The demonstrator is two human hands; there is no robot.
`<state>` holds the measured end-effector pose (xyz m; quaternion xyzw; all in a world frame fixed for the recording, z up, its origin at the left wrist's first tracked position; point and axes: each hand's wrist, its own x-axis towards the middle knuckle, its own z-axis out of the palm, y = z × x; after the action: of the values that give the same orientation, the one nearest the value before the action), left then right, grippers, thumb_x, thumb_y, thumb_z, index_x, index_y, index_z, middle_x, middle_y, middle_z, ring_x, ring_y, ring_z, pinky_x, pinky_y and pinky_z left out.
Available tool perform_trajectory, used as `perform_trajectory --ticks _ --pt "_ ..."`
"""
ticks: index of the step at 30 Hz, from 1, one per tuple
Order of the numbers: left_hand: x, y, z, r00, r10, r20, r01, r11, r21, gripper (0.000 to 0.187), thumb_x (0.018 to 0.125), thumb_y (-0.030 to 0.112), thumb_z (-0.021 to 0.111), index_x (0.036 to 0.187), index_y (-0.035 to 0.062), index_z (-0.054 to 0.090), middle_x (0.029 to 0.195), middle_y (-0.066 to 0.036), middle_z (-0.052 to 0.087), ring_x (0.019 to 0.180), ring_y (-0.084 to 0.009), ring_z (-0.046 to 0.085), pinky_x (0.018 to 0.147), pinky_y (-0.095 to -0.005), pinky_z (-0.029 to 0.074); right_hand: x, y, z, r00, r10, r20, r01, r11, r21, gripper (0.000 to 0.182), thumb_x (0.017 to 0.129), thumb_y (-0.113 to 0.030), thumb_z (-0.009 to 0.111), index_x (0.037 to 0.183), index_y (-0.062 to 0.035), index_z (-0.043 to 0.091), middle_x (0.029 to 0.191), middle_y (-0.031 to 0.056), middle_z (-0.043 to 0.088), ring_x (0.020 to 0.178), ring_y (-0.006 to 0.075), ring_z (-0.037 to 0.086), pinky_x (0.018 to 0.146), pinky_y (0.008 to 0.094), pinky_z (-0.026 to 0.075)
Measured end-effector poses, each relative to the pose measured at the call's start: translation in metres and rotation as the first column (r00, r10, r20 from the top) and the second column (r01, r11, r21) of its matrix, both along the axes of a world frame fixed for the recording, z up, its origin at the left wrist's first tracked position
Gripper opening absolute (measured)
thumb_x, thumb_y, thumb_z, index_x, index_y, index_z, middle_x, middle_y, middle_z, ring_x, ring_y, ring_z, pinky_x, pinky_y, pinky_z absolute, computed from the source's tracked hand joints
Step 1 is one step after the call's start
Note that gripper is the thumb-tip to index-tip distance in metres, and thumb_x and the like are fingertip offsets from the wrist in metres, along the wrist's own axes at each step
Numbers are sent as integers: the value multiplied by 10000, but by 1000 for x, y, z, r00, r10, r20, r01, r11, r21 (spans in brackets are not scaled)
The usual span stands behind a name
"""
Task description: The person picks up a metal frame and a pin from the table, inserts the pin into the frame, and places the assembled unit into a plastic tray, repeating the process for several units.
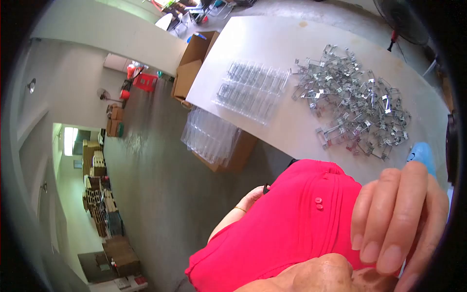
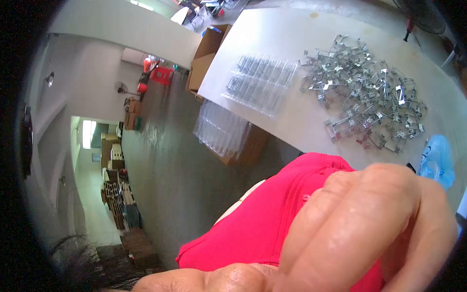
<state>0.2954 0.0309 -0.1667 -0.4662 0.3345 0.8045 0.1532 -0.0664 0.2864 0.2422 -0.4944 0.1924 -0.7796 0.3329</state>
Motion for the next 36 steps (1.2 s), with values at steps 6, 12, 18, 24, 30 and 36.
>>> perform_trajectory --ticks 6,12,18,24,30,36 --pt "47 11 -6 994 102 -48 -89 973 213 80 975 113 614 987 37 637 966 -62 717 828 -176 685 772 -335 565 -13 5 -6 962 253 -103 -249 967 43 58 883 -103 759 878 -81 705 932 52 652 880 165 644 772 294 571" --pt "49 -21 -15 986 106 -131 -43 911 411 80 972 85 609 1016 36 654 994 -55 724 859 -175 693 808 -337 569 10 6 4 979 168 -115 -149 977 154 35 877 -48 745 891 -75 730 941 32 678 889 139 656 746 282 581" --pt "30 -60 6 993 -103 -53 115 933 341 160 962 17 589 1100 26 670 1057 -66 726 954 -190 700 894 -347 561 29 -33 7 995 -77 -65 87 982 167 67 858 -13 750 889 -72 743 949 25 692 893 132 661 723 272 591" --pt "35 -119 20 978 -204 -41 208 954 218 234 940 101 652 1163 31 671 1113 -60 719 973 -163 683 902 -342 542 36 -92 -5 988 -133 -80 138 989 57 62 840 -21 768 862 -73 742 951 32 693 894 141 659 718 266 592" --pt "37 -187 13 957 -291 2 290 954 78 196 912 2 653 1100 46 687 1002 -53 726 914 -166 688 833 -335 563 50 -157 -4 990 -140 -21 140 990 25 85 803 -29 801 817 -83 737 967 38 688 928 147 650 731 258 590" --pt "-5 -220 -11 888 -460 3 455 877 -155 57 913 105 674 879 118 631 796 64 607 729 -69 561 654 -261 460 65 -183 -26 945 -289 156 291 957 13 160 794 -13 809 802 -91 669 1045 29 556 906 147 583 703 247 578"
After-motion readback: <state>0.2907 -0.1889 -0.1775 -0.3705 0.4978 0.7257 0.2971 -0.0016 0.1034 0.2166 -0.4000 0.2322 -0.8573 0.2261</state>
